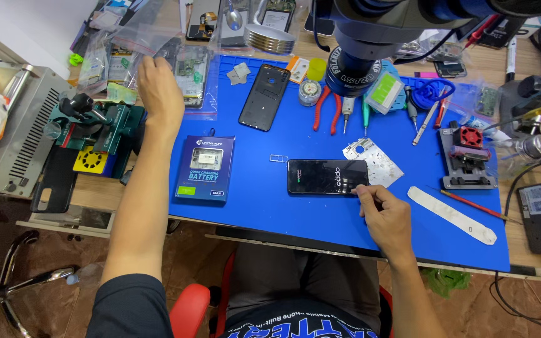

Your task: The person works on a black smartphone at a cluttered workbench, using a metal prying tool to separate the back cover from the device. They open a drawer to retrieve a tool, then continue prying the edges of the phone until the back cover is removed, revealing the internal components.

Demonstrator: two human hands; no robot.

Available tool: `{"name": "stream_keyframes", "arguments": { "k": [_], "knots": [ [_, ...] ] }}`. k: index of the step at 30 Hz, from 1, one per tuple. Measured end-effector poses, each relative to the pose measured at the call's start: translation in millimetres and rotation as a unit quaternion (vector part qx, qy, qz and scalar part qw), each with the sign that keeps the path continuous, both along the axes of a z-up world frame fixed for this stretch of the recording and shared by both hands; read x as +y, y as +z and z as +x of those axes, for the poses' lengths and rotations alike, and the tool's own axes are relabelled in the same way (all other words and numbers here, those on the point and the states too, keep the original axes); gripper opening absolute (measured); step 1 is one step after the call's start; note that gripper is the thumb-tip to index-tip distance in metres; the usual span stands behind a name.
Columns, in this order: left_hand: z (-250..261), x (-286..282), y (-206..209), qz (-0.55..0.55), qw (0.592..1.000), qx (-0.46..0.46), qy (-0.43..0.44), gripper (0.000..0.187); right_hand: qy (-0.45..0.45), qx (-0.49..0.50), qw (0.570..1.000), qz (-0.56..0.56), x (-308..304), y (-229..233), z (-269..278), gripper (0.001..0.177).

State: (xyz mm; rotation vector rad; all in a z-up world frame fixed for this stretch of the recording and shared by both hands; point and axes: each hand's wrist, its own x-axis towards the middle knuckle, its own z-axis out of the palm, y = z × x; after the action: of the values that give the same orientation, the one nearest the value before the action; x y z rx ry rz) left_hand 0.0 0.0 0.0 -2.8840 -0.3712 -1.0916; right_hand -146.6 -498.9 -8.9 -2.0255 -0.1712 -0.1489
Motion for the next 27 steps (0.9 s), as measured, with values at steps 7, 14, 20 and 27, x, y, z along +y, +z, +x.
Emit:
{"name": "stream_keyframes", "arguments": {
  "k": [7,14,20,27],
  "knots": [
    [-78.0,-129.1,102.0,-0.145,0.917,-0.250,-0.276,0.007,-0.013,-0.045,0.997,0.054,2.9,5.0,-8.4,0.029],
    [-150.2,-257.4,38.5,-0.758,0.521,-0.030,-0.391,0.010,0.226,0.016,0.911,0.346,48.5,18.1,-14.3,0.067],
    [-144.4,-271.1,20.3,-0.486,0.746,0.096,-0.445,0.059,0.077,-0.085,0.971,0.209,23.4,48.5,0.4,0.036],
    [-122.5,-264.2,5.8,-0.155,0.862,0.211,-0.434,0.088,0.042,-0.105,0.988,-0.104,-26.3,57.1,12.3,0.037]
  ]
}}
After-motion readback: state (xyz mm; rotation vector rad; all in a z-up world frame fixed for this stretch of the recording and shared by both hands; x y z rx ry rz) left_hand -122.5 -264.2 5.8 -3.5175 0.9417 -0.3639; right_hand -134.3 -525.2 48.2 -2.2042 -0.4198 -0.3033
